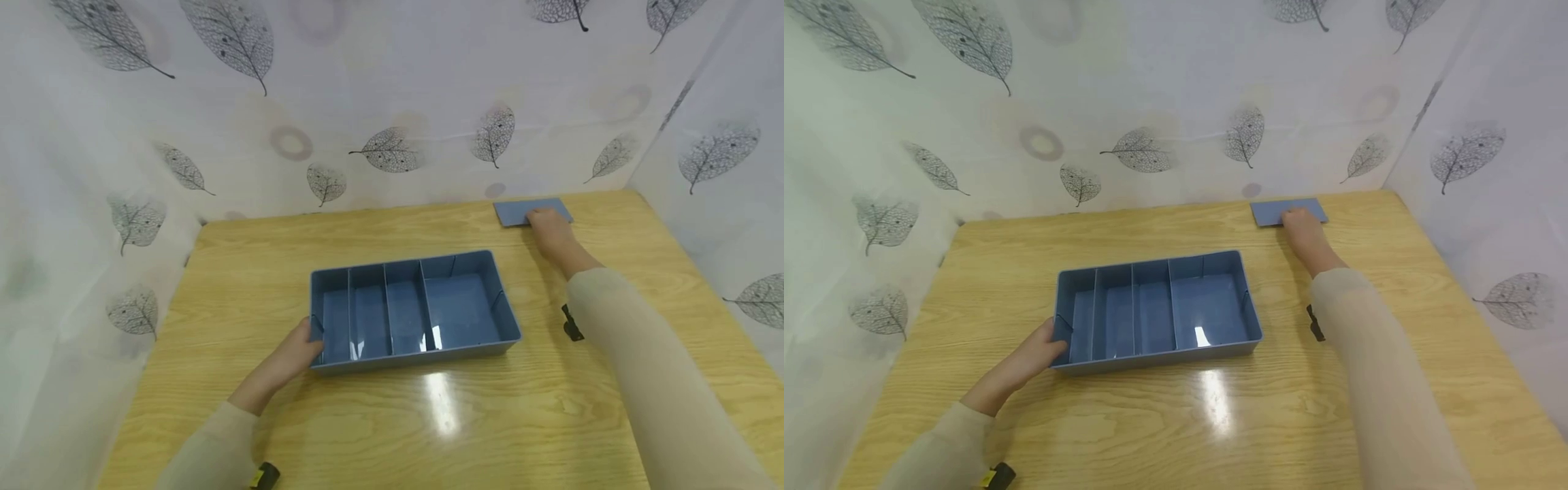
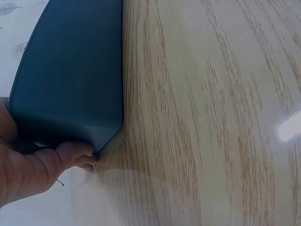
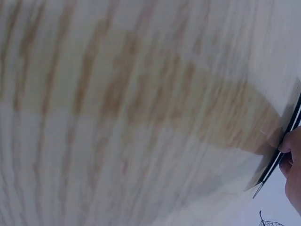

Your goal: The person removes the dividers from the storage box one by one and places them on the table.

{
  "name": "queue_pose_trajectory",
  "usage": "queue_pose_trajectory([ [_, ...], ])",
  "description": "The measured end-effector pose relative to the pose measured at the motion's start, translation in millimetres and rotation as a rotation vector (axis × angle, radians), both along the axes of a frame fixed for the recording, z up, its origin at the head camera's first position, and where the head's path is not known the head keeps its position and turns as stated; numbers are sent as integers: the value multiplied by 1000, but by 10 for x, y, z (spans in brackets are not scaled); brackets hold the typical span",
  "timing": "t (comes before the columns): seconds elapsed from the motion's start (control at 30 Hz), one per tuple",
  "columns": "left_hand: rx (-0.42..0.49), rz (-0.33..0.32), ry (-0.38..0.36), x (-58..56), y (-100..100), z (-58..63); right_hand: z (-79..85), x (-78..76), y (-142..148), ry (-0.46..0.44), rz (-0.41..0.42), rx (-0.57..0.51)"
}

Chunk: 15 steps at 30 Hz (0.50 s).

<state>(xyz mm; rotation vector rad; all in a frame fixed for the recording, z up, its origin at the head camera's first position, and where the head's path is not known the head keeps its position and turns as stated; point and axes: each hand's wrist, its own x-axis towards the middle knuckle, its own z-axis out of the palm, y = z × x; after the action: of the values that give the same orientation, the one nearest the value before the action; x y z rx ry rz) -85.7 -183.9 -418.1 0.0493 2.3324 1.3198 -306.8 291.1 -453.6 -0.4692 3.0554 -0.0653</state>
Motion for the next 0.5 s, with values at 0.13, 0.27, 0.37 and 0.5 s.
queue_pose_trajectory([
  [0.13,-16,4,1,-2,1,2,45,0,-12,-26,4,-1],
  [0.27,-38,4,5,-10,-1,-6,94,-27,-24,-70,19,25],
  [0.37,-46,3,6,-13,-2,-13,115,-47,-36,-104,21,37],
  [0.5,-43,-2,-1,-12,0,-11,116,-66,-40,-137,21,57],
])
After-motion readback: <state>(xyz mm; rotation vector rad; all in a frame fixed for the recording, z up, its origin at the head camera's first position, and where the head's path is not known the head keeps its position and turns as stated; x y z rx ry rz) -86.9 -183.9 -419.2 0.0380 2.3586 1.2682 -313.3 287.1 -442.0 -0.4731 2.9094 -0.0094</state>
